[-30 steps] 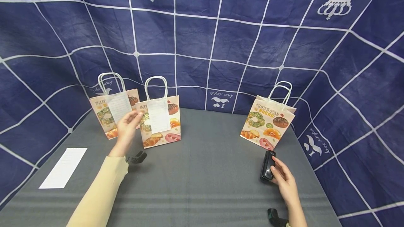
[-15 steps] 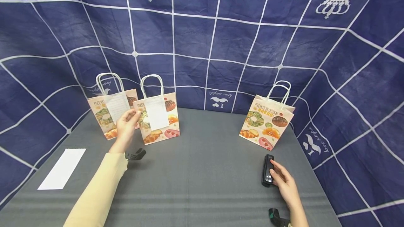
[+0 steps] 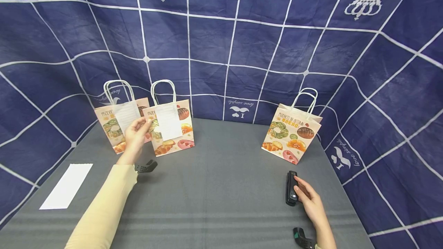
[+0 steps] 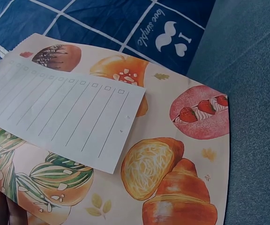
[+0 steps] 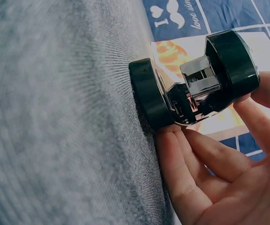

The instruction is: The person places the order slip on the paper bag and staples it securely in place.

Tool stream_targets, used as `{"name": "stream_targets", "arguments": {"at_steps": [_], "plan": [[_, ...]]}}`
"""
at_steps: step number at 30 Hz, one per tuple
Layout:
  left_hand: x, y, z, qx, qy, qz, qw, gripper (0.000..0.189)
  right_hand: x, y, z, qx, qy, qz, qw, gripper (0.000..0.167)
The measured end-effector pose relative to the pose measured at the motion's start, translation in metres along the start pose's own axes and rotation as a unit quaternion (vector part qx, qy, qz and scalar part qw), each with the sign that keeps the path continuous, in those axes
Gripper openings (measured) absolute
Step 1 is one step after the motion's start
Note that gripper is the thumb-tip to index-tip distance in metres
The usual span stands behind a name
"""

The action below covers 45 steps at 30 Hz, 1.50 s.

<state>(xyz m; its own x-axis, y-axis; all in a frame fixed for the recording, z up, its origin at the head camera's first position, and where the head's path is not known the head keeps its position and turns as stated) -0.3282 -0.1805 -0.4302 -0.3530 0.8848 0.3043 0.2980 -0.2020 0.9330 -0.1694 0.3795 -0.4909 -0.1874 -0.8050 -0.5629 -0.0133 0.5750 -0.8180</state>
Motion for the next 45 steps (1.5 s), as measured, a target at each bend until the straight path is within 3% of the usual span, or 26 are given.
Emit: {"name": "stream_targets", "arguments": {"at_steps": [8,31,45], "plan": [[-0.002,-0.002,-0.004,-0.011,0.007,-0.012,0.9998,0.012,0.001,0.003,0.0,-0.03,0.005,-0.028,0.9991,0.046],[-0.002,0.004,0.003,-0.036,-0.003,0.0,0.9993,0.042,0.002,0.003,-0.001,-0.02,0.003,-0.016,0.9997,0.048],[-0.008,0.014,0.017,-0.001,0.005,-0.003,1.0,0.043,0.002,0.003,-0.001,-0.015,0.005,-0.022,0.9996,0.048]]}}
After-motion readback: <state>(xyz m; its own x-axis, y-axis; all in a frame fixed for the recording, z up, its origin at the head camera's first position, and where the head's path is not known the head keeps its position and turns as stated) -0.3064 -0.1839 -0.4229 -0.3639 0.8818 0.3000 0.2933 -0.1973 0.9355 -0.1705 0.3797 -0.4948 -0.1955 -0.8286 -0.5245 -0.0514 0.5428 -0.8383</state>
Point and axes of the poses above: each hand's wrist, its own z-axis away from the middle knuckle, its own x-axis out of the palm, y = z × x, the point moved 3 cm from there along -z, towards the middle knuckle, and after that the axes turned 3 degrees about -x, right-handed, at the moved point
